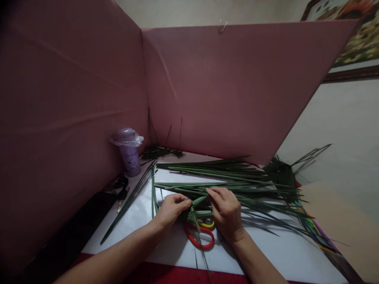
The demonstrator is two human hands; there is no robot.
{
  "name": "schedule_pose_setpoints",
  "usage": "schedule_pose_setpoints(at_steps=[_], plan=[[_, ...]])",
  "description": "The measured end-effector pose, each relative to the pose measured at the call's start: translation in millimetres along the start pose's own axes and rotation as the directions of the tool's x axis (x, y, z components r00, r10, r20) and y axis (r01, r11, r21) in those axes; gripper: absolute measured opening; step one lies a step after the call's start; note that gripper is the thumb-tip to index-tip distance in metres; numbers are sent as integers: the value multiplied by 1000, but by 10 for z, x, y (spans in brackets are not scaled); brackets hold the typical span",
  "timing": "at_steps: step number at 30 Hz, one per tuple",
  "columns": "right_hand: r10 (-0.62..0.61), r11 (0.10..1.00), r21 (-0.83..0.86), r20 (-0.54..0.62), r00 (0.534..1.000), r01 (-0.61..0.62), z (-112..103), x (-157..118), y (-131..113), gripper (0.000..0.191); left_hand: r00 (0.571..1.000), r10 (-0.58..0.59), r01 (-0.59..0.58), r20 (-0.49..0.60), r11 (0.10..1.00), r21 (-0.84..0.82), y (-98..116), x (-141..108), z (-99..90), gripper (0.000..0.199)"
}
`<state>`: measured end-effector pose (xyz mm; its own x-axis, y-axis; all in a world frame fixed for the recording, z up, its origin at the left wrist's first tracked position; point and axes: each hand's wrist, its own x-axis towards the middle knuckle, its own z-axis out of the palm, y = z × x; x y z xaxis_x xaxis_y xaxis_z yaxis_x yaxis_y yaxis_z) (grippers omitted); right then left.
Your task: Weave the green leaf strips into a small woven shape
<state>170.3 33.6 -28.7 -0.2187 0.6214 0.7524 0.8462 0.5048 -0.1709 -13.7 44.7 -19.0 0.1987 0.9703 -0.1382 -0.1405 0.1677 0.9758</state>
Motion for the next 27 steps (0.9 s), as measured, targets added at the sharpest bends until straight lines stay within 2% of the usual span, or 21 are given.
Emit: schedule_pose_setpoints(at_steps=[8,11,13,16,18,20,22,27], plan=[[-83,996,22,8,997,82,-15,14,-24,28,1000,-10,10,-7,1000,-20,23,5,-5,26],[-106,992,78,34,994,103,-7,-3,-24,30,1000,-7,7,-1,1000,-6,28,1,-8,25],[-61,986,157,64,996,50,6,8,-13,32,1000,-7,7,-4,1000,-8,29,-1,-7,25],[109,974,191,64,992,-120,31,126,24,29,1000,-11,11,-7,1000,-11,37,-14,1,23],[186,979,54,138,973,-195,59,277,58,26,1000,-6,6,-2,1000,-11,46,-29,9,22],[206,974,-162,332,921,-159,111,449,95,26,1000,1,-1,3,1000,-17,52,-43,16,21],[202,967,-233,431,880,-108,197,594,130,24,1000,3,-3,6,1000,-17,51,-50,21,20],[225,950,-306,553,802,-55,472,741,169,22,1000,-21,21,5,1000,-18,27,-40,30,19]])
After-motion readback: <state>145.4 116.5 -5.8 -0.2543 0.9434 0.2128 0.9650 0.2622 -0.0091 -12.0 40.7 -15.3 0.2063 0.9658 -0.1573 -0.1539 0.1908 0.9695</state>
